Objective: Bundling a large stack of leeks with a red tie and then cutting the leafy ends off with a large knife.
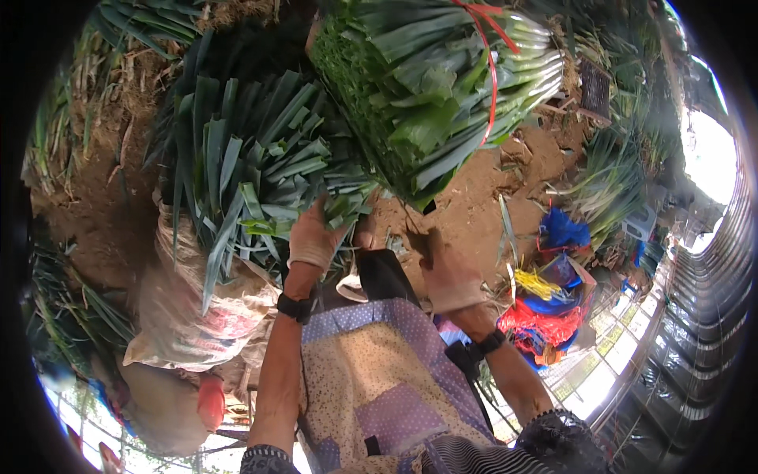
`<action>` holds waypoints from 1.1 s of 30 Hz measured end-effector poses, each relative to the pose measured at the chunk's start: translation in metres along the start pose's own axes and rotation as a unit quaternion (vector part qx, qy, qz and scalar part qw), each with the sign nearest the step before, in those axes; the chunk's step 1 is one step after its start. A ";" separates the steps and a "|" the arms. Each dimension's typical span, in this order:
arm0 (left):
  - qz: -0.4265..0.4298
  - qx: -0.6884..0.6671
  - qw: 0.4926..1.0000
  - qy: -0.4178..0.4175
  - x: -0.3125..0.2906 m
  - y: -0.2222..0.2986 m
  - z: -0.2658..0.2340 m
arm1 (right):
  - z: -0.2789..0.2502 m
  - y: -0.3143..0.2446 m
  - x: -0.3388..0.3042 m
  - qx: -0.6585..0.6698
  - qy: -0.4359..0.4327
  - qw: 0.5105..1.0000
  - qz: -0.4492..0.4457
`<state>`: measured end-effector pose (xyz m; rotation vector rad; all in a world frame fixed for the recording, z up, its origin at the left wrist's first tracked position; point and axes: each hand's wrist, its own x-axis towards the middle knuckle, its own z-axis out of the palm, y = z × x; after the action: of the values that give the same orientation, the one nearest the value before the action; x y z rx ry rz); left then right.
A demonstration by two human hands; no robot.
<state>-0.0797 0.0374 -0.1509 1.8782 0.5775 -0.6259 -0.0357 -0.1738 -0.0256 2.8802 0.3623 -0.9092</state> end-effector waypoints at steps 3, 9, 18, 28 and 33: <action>0.101 0.229 0.966 -0.061 0.019 -0.044 0.029 | -0.020 -0.011 -0.015 0.049 -0.001 0.999 0.016; 0.218 0.447 0.842 -0.210 0.083 -0.087 0.113 | -0.039 -0.017 -0.026 0.090 -0.010 0.994 0.064; 0.049 0.305 0.951 -0.035 0.145 -0.197 0.032 | -0.037 -0.018 -0.028 0.083 0.031 0.995 0.054; -0.252 0.447 0.850 -0.121 0.086 -0.200 -0.129 | -0.040 -0.024 -0.008 0.058 -0.050 0.993 0.091; -0.208 0.443 0.871 -0.049 0.082 -0.227 -0.126 | -0.025 -0.037 0.012 -0.020 -0.053 0.995 0.081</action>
<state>-0.1436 0.2441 -0.3161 2.5597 0.6992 -1.4479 -0.0222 -0.1317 -0.0132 2.7618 0.1334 -1.0082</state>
